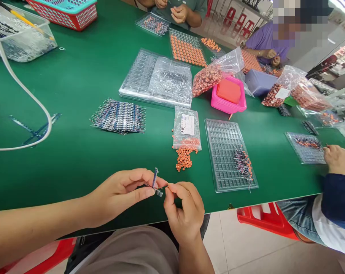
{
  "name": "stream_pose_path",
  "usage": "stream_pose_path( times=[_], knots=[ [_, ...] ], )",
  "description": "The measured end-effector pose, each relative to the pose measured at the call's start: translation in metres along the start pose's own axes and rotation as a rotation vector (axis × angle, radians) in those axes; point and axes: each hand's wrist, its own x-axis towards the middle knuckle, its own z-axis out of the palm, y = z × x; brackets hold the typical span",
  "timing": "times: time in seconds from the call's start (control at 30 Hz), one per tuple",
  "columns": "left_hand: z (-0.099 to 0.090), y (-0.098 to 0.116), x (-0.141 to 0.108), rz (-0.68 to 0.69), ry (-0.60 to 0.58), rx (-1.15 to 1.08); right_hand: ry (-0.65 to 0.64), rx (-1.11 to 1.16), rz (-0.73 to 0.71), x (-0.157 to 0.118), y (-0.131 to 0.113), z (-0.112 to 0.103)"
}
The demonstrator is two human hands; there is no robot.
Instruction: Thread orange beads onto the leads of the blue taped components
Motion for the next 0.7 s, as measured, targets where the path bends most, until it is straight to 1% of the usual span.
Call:
stream_pose_path(
  times=[0.1,0.17,0.3,0.37,0.53,0.7],
  knots=[
    [0.001,-0.0014,0.003,-0.055,0.027,-0.102,-0.001,0.06,0.034,-0.0016,0.0011,-0.002],
    [0.0015,-0.0018,0.0043,-0.071,0.039,-0.134,-0.007,0.057,0.026,-0.002,0.0012,-0.0023],
    [0.0024,-0.0005,0.0047,-0.09,0.051,-0.2,0.0,-0.023,-0.018,-0.0014,-0.0005,-0.0001],
    [0.0026,-0.0002,0.0043,-0.089,0.037,-0.223,0.015,-0.078,-0.036,-0.0006,-0.0019,0.0015],
    [0.0026,-0.0018,0.0022,-0.068,-0.027,-0.165,0.039,-0.142,-0.063,0.0005,-0.0033,0.0034],
    [0.0021,-0.0015,0.0,-0.072,-0.022,-0.125,0.037,-0.139,-0.056,-0.0011,-0.0027,0.0027]
  ],
)
